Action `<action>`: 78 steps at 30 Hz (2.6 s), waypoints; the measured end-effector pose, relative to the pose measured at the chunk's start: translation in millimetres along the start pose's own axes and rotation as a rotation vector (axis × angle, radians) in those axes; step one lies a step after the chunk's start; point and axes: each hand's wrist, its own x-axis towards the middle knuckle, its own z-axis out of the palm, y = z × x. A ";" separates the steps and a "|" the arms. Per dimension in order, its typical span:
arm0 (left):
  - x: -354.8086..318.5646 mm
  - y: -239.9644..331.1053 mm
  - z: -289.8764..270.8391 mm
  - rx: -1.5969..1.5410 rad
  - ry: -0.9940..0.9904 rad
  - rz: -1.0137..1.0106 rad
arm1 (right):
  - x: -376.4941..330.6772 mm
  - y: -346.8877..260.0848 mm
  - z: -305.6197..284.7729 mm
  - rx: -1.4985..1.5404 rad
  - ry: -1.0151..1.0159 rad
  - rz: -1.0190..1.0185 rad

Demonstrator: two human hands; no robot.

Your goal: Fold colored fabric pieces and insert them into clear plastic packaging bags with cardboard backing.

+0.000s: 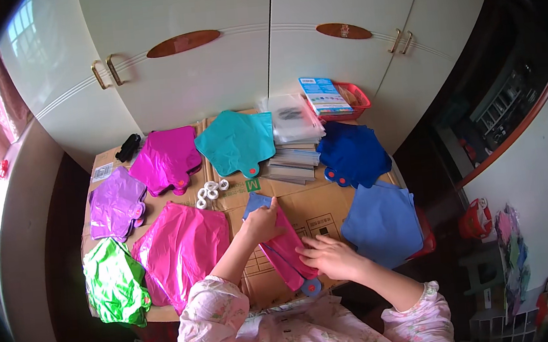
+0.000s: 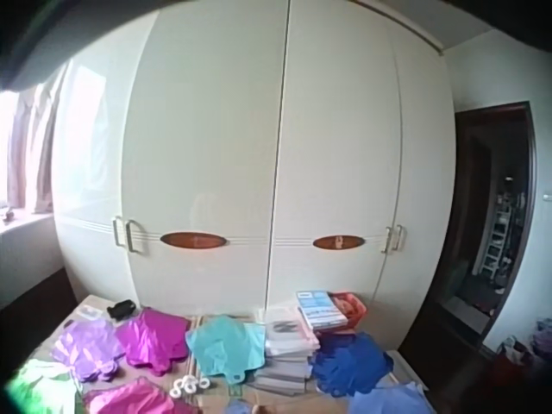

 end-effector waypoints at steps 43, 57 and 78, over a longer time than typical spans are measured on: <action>-2.6 22.8 -5.4 0.059 0.161 -0.211 | 32.9 -44.0 57.9 0.068 0.499 0.221; -77.6 1.0 16.4 -1.178 0.456 -0.364 | 35.8 -42.3 57.6 0.165 0.534 0.165; -84.2 14.2 35.0 -0.121 0.420 -0.171 | 32.4 -40.0 53.1 0.272 0.637 0.088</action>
